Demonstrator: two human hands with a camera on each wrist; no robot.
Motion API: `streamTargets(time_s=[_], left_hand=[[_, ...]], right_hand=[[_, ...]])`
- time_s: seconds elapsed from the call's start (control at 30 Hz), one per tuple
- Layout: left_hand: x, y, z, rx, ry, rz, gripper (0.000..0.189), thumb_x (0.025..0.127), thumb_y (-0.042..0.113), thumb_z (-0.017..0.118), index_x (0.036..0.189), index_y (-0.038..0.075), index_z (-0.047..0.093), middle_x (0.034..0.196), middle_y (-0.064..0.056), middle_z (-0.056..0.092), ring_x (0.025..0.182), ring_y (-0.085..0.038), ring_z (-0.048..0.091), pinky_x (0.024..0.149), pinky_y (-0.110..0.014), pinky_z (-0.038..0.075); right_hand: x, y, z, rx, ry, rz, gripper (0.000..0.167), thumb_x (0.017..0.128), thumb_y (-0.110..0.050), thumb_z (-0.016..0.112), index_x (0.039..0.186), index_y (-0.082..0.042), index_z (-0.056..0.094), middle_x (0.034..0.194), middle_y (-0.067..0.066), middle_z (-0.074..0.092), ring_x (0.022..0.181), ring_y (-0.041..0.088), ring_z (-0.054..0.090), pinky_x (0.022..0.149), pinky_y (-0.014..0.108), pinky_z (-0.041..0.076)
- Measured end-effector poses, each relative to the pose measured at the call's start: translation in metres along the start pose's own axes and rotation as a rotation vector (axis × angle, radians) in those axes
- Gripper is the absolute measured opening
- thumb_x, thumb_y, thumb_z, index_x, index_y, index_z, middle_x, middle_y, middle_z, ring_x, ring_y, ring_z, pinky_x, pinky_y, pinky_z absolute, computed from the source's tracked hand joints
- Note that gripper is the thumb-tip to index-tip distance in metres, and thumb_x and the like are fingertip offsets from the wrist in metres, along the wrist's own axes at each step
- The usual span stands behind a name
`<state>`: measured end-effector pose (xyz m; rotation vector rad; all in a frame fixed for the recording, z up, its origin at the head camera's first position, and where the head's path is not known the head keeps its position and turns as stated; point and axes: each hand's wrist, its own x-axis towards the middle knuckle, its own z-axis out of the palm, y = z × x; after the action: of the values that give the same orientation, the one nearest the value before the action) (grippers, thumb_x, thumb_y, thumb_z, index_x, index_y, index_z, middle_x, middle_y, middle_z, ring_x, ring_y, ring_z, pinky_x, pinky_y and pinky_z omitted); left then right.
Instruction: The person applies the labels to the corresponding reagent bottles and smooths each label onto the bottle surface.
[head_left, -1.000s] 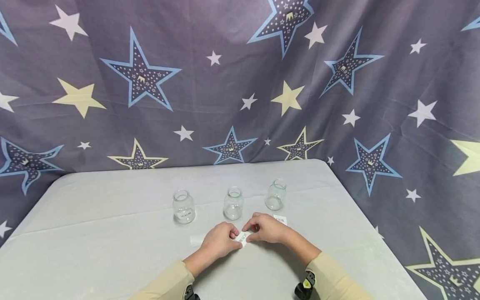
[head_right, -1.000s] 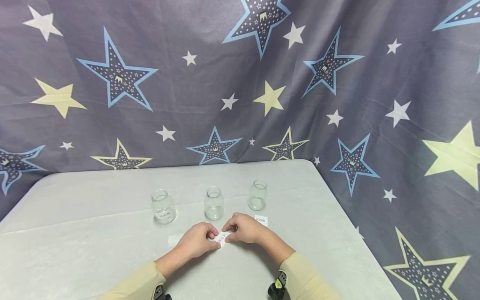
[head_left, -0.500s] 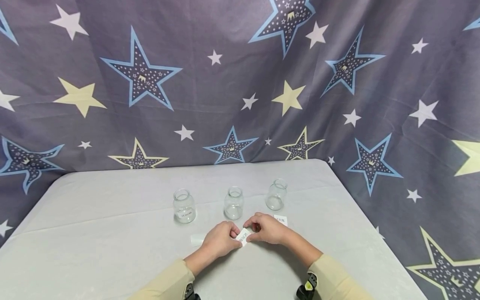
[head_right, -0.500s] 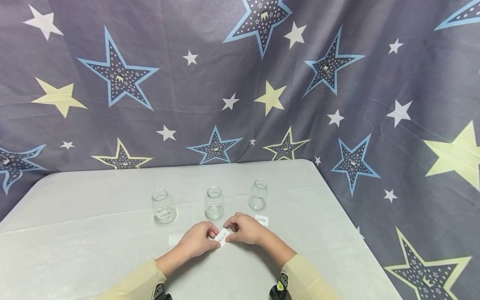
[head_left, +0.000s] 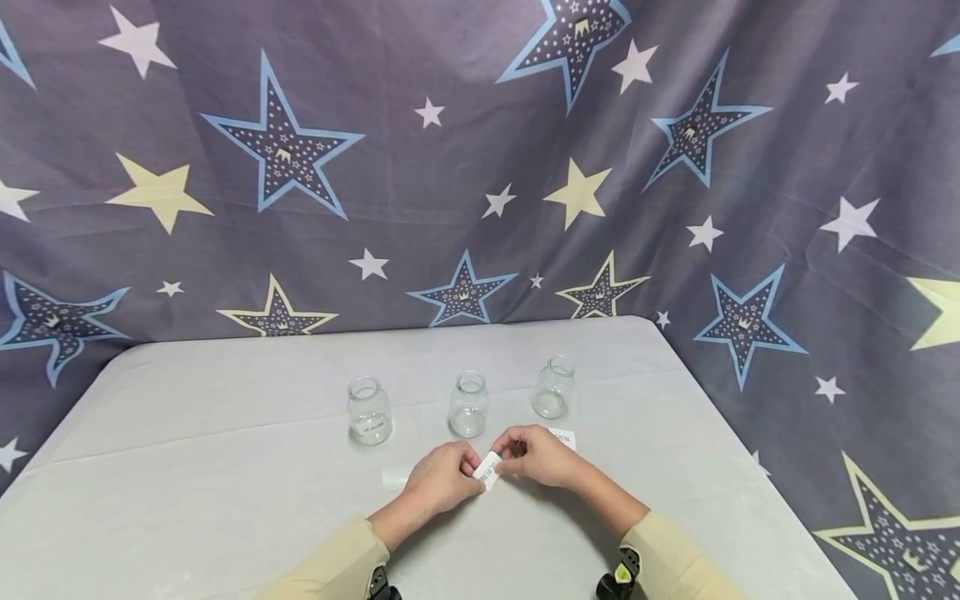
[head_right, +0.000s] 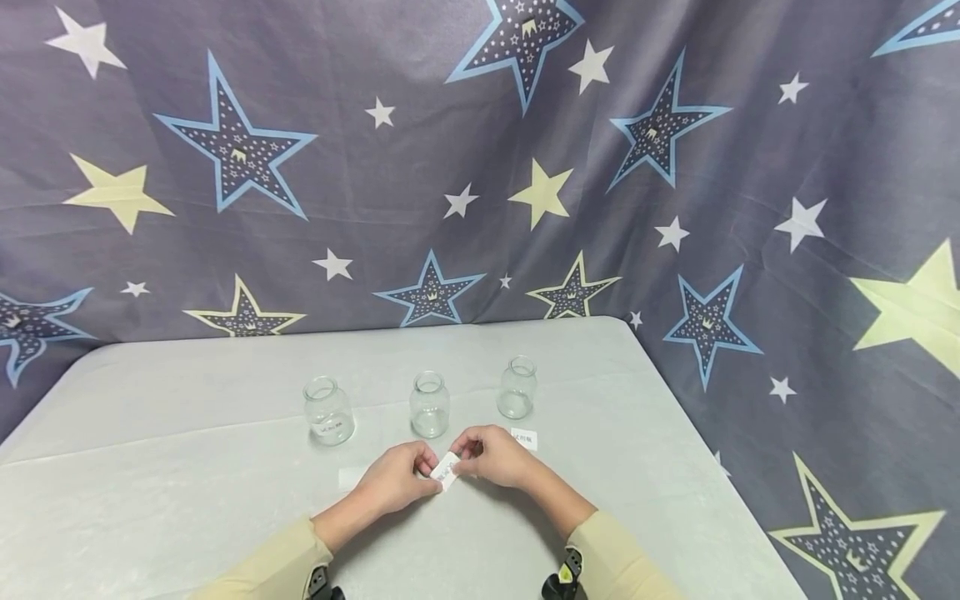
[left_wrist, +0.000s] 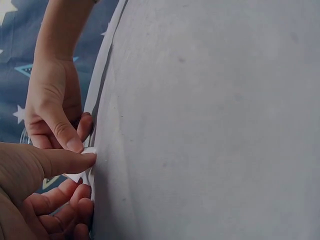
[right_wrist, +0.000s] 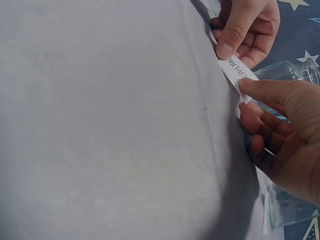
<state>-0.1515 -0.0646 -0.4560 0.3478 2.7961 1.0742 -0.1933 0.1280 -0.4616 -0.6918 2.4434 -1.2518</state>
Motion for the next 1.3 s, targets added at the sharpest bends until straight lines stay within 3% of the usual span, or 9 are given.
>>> streamTargets(time_s=[0.27, 0.43, 0.67, 0.77, 0.93, 1.1, 1.3], left_hand=[[-0.002, 0.000, -0.004, -0.032, -0.015, 0.027, 0.010, 0.076, 0.018, 0.070, 0.075, 0.011, 0.063, 0.066, 0.006, 0.058, 0.059, -0.006, 0.046, 0.055, -0.021, 0.037], [-0.003, -0.001, -0.007, -0.088, -0.022, 0.030, 0.010, 0.080, 0.017, 0.067, 0.077, 0.008, 0.066, 0.068, 0.003, 0.060, 0.061, -0.008, 0.048, 0.058, -0.022, 0.039], [-0.003, -0.002, -0.008, -0.139, -0.005, 0.013, 0.009, 0.081, 0.015, 0.068, 0.080, 0.006, 0.067, 0.070, 0.002, 0.062, 0.063, -0.008, 0.049, 0.058, -0.022, 0.041], [-0.003, -0.002, -0.008, -0.178, -0.018, 0.014, 0.010, 0.081, 0.015, 0.068, 0.081, 0.004, 0.067, 0.069, 0.001, 0.061, 0.061, -0.008, 0.050, 0.055, -0.022, 0.042], [-0.002, -0.003, -0.010, -0.276, -0.062, 0.016, 0.012, 0.083, 0.014, 0.066, 0.085, 0.002, 0.066, 0.067, 0.000, 0.060, 0.051, -0.008, 0.052, 0.046, -0.023, 0.044], [-0.001, -0.006, -0.019, -0.338, -0.063, 0.021, 0.018, 0.084, 0.018, 0.065, 0.092, 0.002, 0.066, 0.078, -0.004, 0.064, 0.057, -0.014, 0.059, 0.050, -0.025, 0.047], [0.002, -0.009, -0.026, -0.371, -0.038, 0.014, 0.021, 0.085, 0.021, 0.064, 0.096, 0.004, 0.066, 0.083, -0.006, 0.066, 0.063, -0.018, 0.059, 0.051, -0.027, 0.047]], right_hand=[[-0.001, -0.001, 0.001, 0.173, -0.018, 0.026, 0.018, 0.081, -0.003, 0.067, 0.098, 0.003, 0.065, 0.072, 0.002, 0.058, 0.057, 0.006, 0.049, 0.050, 0.019, 0.044], [-0.001, -0.001, 0.001, 0.184, 0.008, 0.035, 0.017, 0.083, -0.005, 0.067, 0.097, 0.003, 0.065, 0.074, 0.005, 0.060, 0.057, 0.009, 0.049, 0.049, 0.020, 0.044], [-0.001, 0.002, 0.004, 0.211, 0.038, 0.048, 0.014, 0.085, -0.007, 0.064, 0.092, 0.005, 0.065, 0.082, 0.023, 0.064, 0.056, 0.013, 0.052, 0.050, 0.022, 0.044], [-0.001, -0.001, 0.004, 0.297, 0.044, 0.075, 0.017, 0.086, -0.009, 0.064, 0.095, 0.005, 0.064, 0.079, 0.020, 0.065, 0.056, 0.012, 0.056, 0.052, 0.021, 0.046], [-0.001, -0.007, 0.003, 0.398, 0.039, 0.094, 0.022, 0.087, -0.011, 0.063, 0.100, 0.007, 0.063, 0.070, 0.004, 0.064, 0.054, 0.010, 0.057, 0.051, 0.021, 0.046], [0.001, -0.009, 0.001, 0.384, 0.055, 0.090, 0.022, 0.086, -0.010, 0.064, 0.100, 0.007, 0.063, 0.073, -0.001, 0.064, 0.055, 0.011, 0.054, 0.051, 0.021, 0.047], [0.001, -0.013, -0.001, 0.352, 0.041, 0.066, 0.020, 0.086, -0.009, 0.064, 0.098, 0.007, 0.064, 0.073, 0.002, 0.062, 0.054, 0.011, 0.050, 0.050, 0.022, 0.044]])
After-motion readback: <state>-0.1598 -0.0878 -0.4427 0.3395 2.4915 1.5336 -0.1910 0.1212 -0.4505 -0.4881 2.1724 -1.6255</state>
